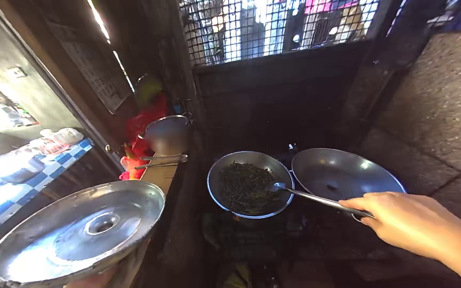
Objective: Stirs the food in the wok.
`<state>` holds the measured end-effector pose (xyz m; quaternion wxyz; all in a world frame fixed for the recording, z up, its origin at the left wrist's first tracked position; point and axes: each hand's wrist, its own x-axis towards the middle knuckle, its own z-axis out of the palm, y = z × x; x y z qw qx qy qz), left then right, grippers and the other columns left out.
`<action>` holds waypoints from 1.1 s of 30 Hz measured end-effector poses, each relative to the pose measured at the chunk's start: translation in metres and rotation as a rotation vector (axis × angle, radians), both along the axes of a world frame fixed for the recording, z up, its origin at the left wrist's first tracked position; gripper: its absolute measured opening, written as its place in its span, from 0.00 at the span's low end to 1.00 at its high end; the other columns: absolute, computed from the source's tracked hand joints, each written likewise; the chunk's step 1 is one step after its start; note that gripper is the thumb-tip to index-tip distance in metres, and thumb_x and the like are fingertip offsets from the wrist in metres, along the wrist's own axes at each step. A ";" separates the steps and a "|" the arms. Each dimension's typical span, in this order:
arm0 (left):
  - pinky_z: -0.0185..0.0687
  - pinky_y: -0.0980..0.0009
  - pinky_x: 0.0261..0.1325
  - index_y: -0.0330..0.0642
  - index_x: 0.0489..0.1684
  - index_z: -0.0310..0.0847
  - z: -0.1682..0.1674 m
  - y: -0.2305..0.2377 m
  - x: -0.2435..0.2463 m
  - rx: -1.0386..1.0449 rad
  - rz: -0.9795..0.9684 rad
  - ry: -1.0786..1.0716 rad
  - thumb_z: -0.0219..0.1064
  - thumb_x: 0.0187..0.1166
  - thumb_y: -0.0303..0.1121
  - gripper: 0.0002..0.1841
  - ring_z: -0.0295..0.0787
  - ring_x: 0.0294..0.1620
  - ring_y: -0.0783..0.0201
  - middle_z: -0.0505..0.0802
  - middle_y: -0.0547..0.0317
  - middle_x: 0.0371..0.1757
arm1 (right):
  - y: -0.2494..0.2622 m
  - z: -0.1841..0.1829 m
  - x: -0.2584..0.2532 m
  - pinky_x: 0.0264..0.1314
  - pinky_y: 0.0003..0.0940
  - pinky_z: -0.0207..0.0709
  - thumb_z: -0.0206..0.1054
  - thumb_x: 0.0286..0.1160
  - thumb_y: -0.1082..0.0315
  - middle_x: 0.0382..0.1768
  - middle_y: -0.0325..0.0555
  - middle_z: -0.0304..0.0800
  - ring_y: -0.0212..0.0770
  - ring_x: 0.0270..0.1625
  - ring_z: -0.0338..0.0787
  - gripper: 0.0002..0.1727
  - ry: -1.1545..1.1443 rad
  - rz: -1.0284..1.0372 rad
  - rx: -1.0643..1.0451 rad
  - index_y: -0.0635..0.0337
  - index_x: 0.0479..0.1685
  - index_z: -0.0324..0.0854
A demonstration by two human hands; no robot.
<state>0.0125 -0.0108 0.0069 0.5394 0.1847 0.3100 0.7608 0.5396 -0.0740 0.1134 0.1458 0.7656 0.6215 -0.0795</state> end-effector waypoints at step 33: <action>0.87 0.52 0.64 0.34 0.59 0.74 -0.054 0.004 -0.054 0.099 -0.072 0.089 0.47 0.85 0.37 0.18 0.91 0.58 0.52 0.92 0.45 0.52 | 0.255 -0.166 -0.097 0.85 0.72 0.53 0.77 0.68 0.59 0.67 0.49 0.90 0.59 0.82 0.74 0.17 0.049 0.228 -0.026 0.51 0.56 0.93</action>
